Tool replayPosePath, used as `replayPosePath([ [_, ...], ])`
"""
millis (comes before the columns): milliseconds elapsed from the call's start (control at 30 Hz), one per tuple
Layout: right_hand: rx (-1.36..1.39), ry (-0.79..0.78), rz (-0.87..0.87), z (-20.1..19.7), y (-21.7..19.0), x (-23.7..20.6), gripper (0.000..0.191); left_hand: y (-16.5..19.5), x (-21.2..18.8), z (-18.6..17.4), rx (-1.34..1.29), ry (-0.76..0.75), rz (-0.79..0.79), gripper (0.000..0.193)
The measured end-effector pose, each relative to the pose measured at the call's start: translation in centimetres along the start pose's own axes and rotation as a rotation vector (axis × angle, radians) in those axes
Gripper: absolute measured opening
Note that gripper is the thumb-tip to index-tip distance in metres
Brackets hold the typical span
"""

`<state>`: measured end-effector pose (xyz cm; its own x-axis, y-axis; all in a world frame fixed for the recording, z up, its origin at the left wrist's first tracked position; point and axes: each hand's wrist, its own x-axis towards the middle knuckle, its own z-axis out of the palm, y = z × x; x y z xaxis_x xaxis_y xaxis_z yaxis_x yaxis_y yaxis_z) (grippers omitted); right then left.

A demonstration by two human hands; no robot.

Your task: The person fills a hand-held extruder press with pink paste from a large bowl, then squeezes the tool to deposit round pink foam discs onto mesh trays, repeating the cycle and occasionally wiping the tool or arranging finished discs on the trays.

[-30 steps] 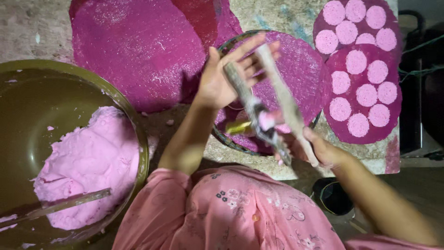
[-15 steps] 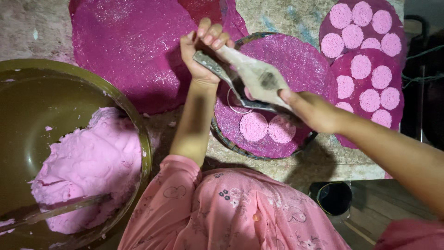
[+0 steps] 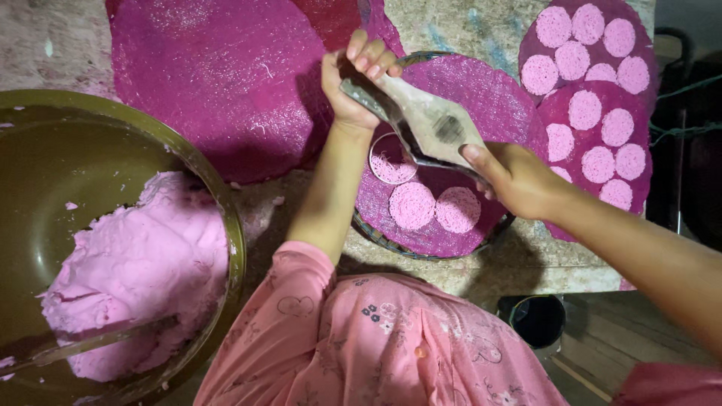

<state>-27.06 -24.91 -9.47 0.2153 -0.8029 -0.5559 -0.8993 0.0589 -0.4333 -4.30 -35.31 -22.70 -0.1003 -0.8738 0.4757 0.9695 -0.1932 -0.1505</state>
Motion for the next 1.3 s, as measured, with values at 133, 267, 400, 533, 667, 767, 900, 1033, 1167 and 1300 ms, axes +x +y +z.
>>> replayPosePath([
  [133,0.099,0.063,-0.134,1.5,-0.5,1.0,0.067,2.1,1.0,0.8,0.079,-0.032,-0.051,0.019],
  [267,0.179,-0.010,-0.105,3.4,-0.9,1.6,0.067,4.1,0.3,1.6,0.116,-0.013,-0.077,0.020],
  [400,0.225,-0.083,0.001,3.2,-0.9,0.9,0.070,3.4,-1.3,1.7,0.110,0.084,-0.047,0.019],
  [533,0.150,-0.086,0.158,1.3,-0.7,0.4,0.068,0.8,-1.4,1.6,0.057,0.186,0.017,0.019],
  [667,0.062,0.040,0.002,1.2,-0.6,0.9,0.070,1.1,0.5,1.9,0.139,0.158,0.024,0.020],
  [767,0.173,0.068,-0.081,2.0,-0.3,1.2,0.066,1.9,1.0,2.1,0.144,0.132,-0.033,0.021],
  [900,0.125,0.031,-0.014,1.8,0.3,1.5,0.067,1.3,0.4,2.4,0.146,0.191,-0.016,0.021],
  [1033,0.025,0.170,-0.098,2.4,0.9,2.7,0.064,1.5,1.1,3.6,0.215,0.086,-0.009,0.023],
  [1167,0.390,0.190,-0.292,4.5,3.2,3.0,0.069,4.7,1.1,4.5,0.593,0.234,-0.107,0.037],
  [1300,0.787,0.135,-0.432,5.3,6.9,1.0,0.076,4.6,-1.8,3.4,1.562,0.552,-0.522,0.041],
])
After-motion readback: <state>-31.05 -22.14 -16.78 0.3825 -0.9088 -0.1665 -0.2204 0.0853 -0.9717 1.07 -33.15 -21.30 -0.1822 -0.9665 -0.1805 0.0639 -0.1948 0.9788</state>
